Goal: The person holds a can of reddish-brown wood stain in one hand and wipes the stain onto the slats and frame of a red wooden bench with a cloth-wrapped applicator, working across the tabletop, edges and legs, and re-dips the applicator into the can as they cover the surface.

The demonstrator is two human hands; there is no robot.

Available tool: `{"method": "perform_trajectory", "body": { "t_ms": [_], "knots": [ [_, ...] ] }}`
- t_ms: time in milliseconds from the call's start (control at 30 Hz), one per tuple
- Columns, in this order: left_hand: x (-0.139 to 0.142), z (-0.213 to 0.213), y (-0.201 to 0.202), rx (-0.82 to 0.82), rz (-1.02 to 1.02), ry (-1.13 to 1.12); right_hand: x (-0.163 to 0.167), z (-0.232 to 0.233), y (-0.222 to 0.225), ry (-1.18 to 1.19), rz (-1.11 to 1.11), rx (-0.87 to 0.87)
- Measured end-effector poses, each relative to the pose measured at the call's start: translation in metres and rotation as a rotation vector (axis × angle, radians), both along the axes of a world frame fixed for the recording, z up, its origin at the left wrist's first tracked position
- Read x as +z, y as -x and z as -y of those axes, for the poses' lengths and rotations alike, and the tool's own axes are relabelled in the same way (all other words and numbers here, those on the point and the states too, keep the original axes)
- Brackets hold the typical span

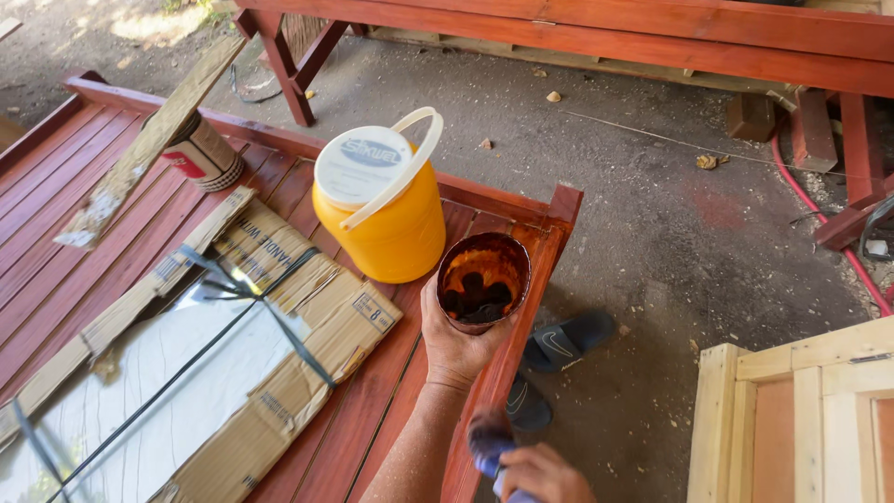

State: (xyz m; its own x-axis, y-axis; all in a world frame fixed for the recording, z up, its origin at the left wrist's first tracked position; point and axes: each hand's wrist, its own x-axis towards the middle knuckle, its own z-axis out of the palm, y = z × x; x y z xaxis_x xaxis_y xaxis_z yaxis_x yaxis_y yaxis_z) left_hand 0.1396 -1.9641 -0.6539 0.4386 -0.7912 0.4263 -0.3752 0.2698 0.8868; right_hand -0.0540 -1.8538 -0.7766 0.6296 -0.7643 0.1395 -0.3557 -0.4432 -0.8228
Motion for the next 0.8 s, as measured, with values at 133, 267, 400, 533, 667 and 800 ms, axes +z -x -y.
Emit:
{"method": "perform_trajectory", "body": {
  "t_ms": [133,267,400,533,667,800],
  "knots": [
    [0.021,-0.029,-0.009,0.043,0.059,-0.018,-0.023,-0.031,-0.024,-0.581,-0.073,0.062],
    [0.032,-0.053,-0.021,0.061,0.093,-0.076,-0.003,-0.041,-0.016,-0.903,0.147,0.084],
    [0.034,-0.068,-0.029,0.087,0.06,-0.107,0.039,-0.027,0.007,-0.762,0.32,0.021],
    [0.034,-0.083,-0.036,0.055,0.022,-0.182,0.075,0.071,0.023,-0.322,0.001,-0.403],
    [0.028,-0.088,-0.038,0.08,0.045,-0.223,0.099,0.154,0.037,0.071,-0.083,-0.463],
    [0.02,-0.089,-0.035,0.132,0.103,-0.23,0.11,0.18,0.034,0.189,-0.06,-0.537]
  ]
}}
